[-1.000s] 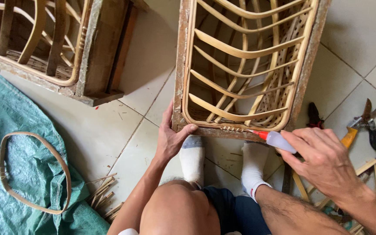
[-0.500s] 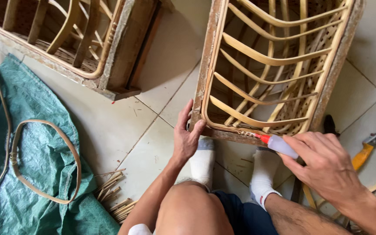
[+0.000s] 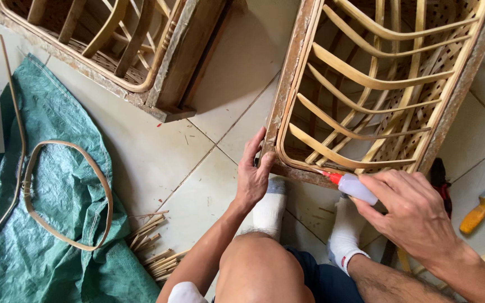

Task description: The person assembles a rectangular bamboo basket frame by tapping curved slats into a wooden mold with a hammer, then applies glue along the joints. The person uses pliers to adjust slat positions and secures the frame within the mold.

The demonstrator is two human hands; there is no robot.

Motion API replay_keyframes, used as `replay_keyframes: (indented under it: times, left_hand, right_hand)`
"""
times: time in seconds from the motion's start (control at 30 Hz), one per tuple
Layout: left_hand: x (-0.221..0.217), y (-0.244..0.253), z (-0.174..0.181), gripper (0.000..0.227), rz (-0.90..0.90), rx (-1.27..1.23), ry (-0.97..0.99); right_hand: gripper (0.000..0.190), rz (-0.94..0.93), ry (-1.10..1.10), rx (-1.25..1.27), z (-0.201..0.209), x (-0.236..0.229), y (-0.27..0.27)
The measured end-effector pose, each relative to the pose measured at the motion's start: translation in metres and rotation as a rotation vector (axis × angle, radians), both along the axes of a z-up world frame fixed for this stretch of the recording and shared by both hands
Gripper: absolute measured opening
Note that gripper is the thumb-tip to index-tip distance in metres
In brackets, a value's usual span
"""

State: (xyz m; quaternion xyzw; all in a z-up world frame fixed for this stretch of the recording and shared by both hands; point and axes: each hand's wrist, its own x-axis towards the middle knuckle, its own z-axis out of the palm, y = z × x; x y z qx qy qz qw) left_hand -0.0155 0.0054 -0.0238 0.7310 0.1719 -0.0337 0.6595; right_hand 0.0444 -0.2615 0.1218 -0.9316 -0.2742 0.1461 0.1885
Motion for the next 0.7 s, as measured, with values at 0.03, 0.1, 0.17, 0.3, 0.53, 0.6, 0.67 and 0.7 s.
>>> replay_keyframes:
  times: [0.03, 0.1, 0.17, 0.3, 0.53, 0.6, 0.67, 0.7]
  left_hand:
    - [0.001, 0.000, -0.001, 0.056, -0.001, -0.012, -0.009]
    - [-0.002, 0.000, -0.002, 0.053, 0.006, -0.035, -0.007]
    - [-0.002, -0.001, -0.004, 0.052, 0.014, -0.060, 0.004]
    - [-0.004, -0.001, -0.006, 0.049, 0.019, -0.058, -0.068]
    - [-0.002, -0.002, -0.003, 0.048, 0.037, -0.084, -0.022]
    - [-0.001, -0.002, -0.001, 0.049, 0.043, -0.085, 0.022]
    - [0.000, -0.002, 0.001, 0.053, 0.047, -0.089, 0.069]
    - [0.000, -0.002, 0.001, 0.055, 0.045, -0.074, 0.050]
  right_hand:
    - [0.047, -0.003, 0.004, 0.015, 0.001, 0.001, 0.002]
    - [0.046, 0.014, 0.004, 0.008, 0.000, 0.002, 0.007]
    - [0.045, 0.034, -0.011, -0.002, -0.004, 0.003, 0.013]
    - [0.045, 0.058, -0.011, -0.030, -0.009, 0.004, 0.019]
    - [0.047, 0.197, -0.063, -0.103, -0.004, 0.044, 0.007]
    - [0.041, 0.267, -0.164, -0.091, -0.011, 0.073, 0.012]
    - [0.037, 0.371, -0.282, -0.078, -0.019, 0.104, 0.020]
    - [0.036, 0.442, -0.349, -0.069, -0.023, 0.119, 0.026]
